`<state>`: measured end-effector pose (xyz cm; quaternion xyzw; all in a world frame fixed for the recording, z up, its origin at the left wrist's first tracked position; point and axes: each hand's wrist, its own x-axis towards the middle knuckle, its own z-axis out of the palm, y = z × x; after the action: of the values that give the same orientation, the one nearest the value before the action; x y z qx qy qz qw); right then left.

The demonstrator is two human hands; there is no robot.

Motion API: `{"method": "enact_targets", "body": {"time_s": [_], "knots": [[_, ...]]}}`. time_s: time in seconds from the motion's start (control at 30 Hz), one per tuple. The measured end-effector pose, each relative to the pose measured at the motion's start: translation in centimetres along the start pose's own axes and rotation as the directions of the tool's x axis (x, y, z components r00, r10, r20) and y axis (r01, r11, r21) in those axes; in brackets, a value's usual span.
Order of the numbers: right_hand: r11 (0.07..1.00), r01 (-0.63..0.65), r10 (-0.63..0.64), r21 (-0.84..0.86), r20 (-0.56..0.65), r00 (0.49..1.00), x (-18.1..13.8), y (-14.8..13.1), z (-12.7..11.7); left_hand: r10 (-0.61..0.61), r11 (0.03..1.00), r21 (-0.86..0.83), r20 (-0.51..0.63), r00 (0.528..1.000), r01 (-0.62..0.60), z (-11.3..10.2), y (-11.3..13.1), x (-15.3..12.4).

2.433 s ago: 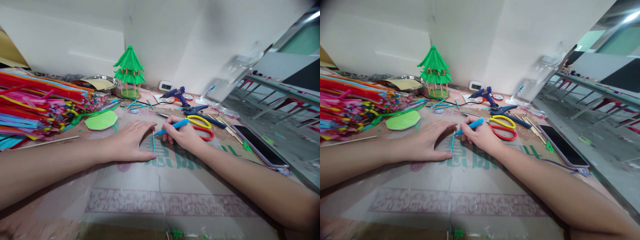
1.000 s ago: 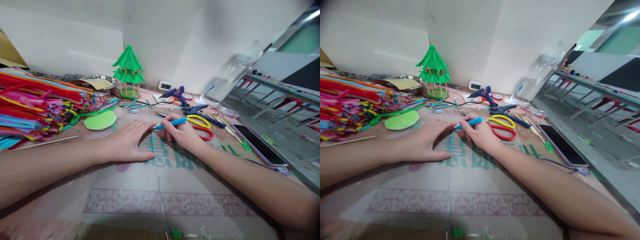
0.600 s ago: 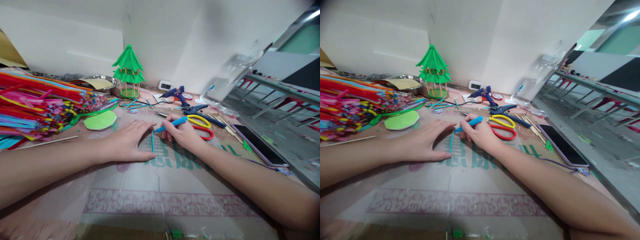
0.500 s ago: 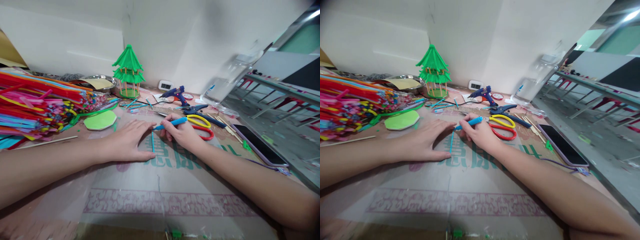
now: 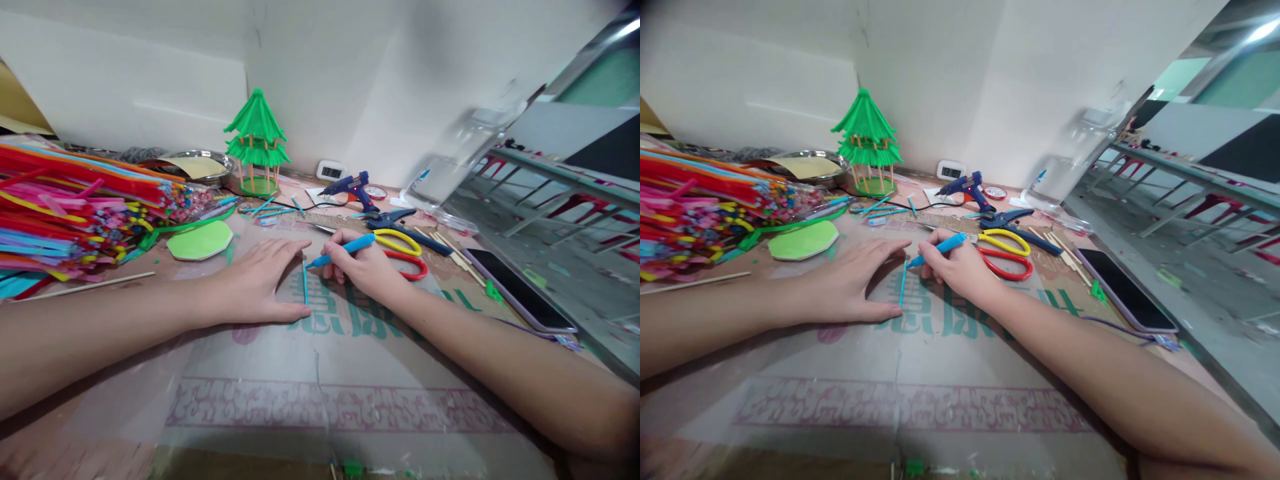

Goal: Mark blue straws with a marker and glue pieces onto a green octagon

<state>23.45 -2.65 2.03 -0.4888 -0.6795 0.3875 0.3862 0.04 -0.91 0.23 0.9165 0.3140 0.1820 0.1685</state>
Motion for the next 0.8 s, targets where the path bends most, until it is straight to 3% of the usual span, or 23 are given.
{"method": "enact_targets", "body": {"time_s": [0.3, 0.8], "knots": [[0.999, 0.040, -0.040, 0.012, -0.052, 0.998, 0.27, 0.43, 0.06, 0.068, 0.997, -0.030, -0.021, 0.997, -0.068, -0.09, -0.14, 0.17], [0.999, 0.043, -0.042, 0.008, -0.036, 0.998, 0.45, 0.70, 0.01, 0.055, 0.998, -0.031, 0.004, 0.998, -0.055, -0.31, 0.04, 0.23]]}}
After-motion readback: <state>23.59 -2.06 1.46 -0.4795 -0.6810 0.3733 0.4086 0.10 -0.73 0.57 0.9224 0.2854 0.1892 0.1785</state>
